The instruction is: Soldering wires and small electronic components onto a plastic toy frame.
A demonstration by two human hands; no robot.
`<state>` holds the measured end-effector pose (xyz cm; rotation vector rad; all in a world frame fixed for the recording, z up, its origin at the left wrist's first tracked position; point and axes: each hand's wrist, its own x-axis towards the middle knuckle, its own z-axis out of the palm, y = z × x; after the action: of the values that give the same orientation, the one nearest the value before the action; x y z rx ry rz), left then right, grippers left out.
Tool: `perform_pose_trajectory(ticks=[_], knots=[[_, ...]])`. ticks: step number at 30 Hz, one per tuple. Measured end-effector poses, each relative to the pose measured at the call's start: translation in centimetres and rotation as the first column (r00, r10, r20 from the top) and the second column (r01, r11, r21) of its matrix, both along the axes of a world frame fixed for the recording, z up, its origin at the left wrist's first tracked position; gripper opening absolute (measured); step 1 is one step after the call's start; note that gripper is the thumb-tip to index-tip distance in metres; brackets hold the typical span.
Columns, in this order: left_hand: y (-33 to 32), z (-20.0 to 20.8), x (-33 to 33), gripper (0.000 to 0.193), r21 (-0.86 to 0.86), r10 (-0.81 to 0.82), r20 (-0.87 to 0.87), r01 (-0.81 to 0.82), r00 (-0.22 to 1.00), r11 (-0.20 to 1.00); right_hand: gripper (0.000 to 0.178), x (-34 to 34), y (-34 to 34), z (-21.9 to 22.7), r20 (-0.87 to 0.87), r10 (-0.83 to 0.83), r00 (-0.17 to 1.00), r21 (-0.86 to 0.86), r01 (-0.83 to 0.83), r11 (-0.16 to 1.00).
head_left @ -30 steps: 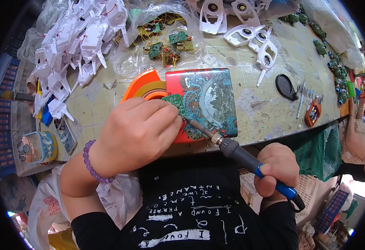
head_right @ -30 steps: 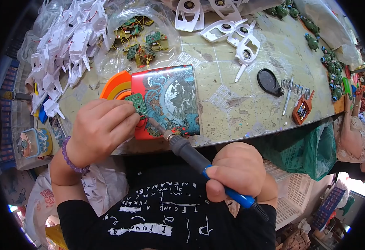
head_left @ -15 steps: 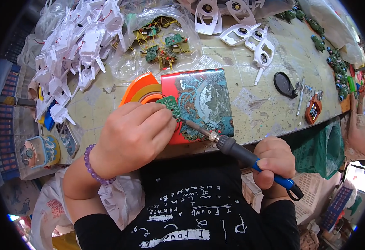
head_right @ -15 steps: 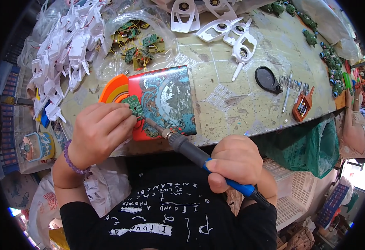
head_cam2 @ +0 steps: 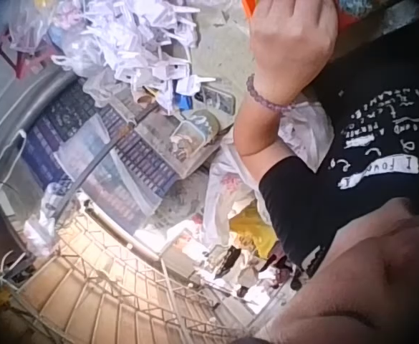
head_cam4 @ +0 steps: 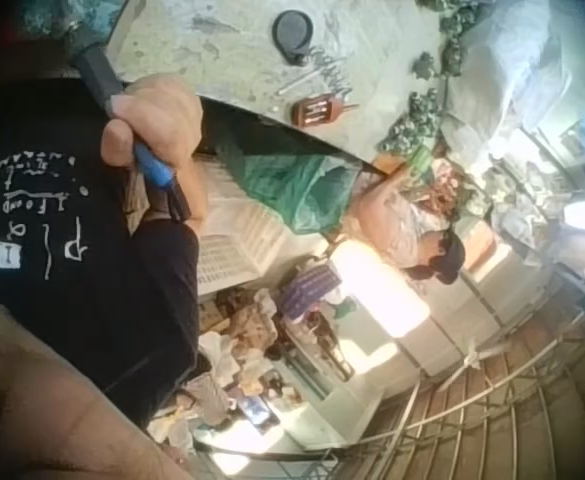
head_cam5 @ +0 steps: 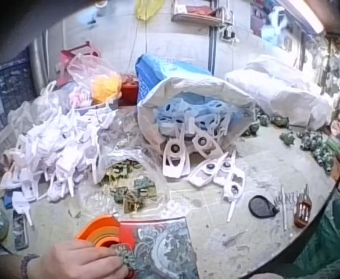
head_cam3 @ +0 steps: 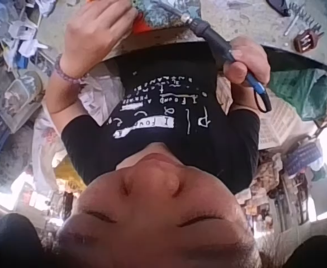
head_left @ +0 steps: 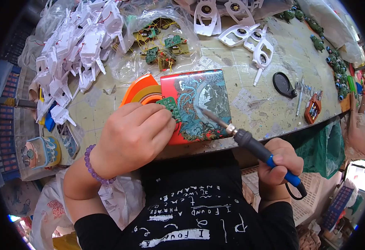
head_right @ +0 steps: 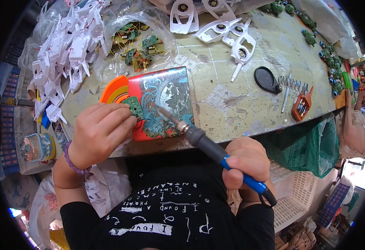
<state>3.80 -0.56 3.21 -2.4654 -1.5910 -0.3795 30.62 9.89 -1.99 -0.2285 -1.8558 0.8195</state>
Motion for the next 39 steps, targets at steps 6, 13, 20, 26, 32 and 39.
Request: perform_pose_trajectory(ticks=[6, 13, 20, 26, 32, 39], knots=[[0.3, 0.3, 0.3, 0.023, -0.004, -0.004, 0.0, 0.004, 1.0, 1.0, 0.031, 2.6, 0.4, -1.3, -0.139, -0.227, 0.964, -0.04, 0.224, 0.974], [0.3, 0.7, 1.0, 0.022, 0.047, -0.028, 0.004, 0.028, 1.0, 0.998, 0.02, 8.2, 5.0, 2.6, -0.409, -0.744, 0.528, -0.133, 0.772, 0.621], [-0.6, 1.1, 0.8, 0.025, 0.105, 0.035, 0.071, -0.043, 0.997, 0.994, 0.019, 17.0, 12.4, 5.6, -0.181, -0.869, 0.461, 0.031, 0.886, 0.463], [-3.2, 1.7, -0.7, 0.033, 0.088, 0.189, 0.221, -0.213, 0.957, 0.973, 0.017, 13.6, 14.3, 4.8, -0.005, -0.811, 0.585, -0.306, 0.771, 0.558], [-8.0, -0.5, -2.3, 0.035, -0.019, 0.339, 0.452, -0.371, 0.825, 0.928, 0.018, 16.3, 15.5, 5.1, -0.177, -0.829, 0.53, -0.409, 0.727, 0.552], [-9.3, -4.5, -2.6, 0.026, -0.417, 0.659, 0.708, -0.603, 0.254, 0.68, 0.023, 14.7, 15.1, 6.0, -0.013, -0.859, 0.511, -0.309, 0.815, 0.49]])
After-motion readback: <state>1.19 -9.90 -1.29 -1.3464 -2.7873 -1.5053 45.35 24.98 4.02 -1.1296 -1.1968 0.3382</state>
